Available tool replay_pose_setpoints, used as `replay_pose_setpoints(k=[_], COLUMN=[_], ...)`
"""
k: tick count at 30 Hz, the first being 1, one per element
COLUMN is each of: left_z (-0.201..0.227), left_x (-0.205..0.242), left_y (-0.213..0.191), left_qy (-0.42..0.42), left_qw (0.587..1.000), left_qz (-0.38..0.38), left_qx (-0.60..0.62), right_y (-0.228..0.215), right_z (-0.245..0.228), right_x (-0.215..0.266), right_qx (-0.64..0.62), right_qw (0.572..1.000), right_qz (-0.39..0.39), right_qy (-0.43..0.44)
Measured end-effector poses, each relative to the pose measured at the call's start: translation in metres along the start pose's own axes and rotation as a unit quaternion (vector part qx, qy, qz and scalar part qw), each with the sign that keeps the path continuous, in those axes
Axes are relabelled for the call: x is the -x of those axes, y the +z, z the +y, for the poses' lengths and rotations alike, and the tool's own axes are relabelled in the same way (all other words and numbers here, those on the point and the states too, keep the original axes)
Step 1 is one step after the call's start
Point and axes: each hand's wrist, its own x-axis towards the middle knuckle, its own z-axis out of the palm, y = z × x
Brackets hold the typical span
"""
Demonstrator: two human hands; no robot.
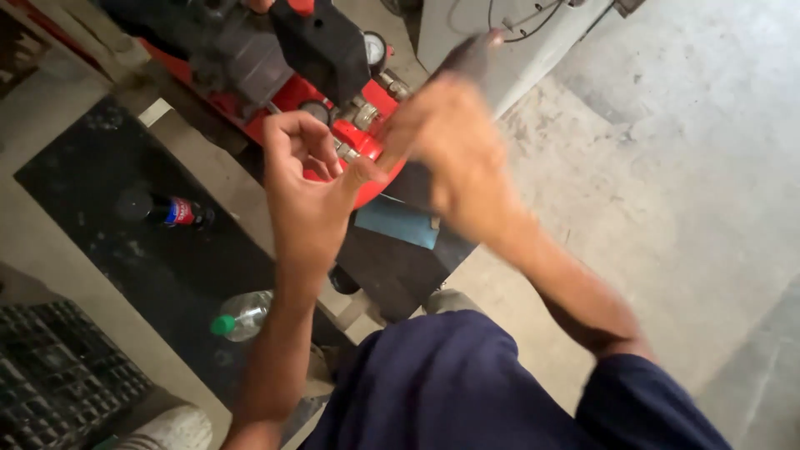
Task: The person sands a curved copper pipe clamped in a red vise using a piece of sandpaper. They repeatedly rub the sandpaper along the pipe's surface, rotating the pipe to sand different sections.
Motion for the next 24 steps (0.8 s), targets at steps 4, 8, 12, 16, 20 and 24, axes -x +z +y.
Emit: replay_pose_setpoints(k=[4, 8, 12, 16, 20, 24], left_z=[-0.004, -0.001, 0.006, 0.005, 0.009, 0.005], left_x=[0.009, 0.011, 0.012, 0.011, 0.012, 0.006], left_y=[0.007, 0.008, 0.013, 0.007, 0.007, 0.008], left_qy=[0.029, 0.022, 0.022, 0.048, 0.014, 0.013], left_qw=[0.998, 0.992, 0.997, 0.991, 0.994, 0.992], left_qz=[0.031, 0.061, 0.051, 0.047, 0.044, 0.042], left_qx=[-0.049, -0.110, -0.048, -0.113, -0.103, -0.116], right_y=[-0.028, -0.047, -0.031, -0.059, -0.029, -0.045], right_z=[0.040, 0.057, 0.013, 0.060, 0.002, 0.054], right_x=[0.007, -0.016, -0.023, -0.030, -0.030, -0.027], right_qx=[0.016, 0.069, 0.018, 0.071, -0.002, 0.026], right_qw=[0.982, 0.962, 0.948, 0.933, 0.939, 0.940], right_qz=[-0.184, -0.266, -0.312, -0.352, -0.343, -0.325], right_qy=[-0.042, 0.000, -0.057, -0.025, -0.028, -0.103])
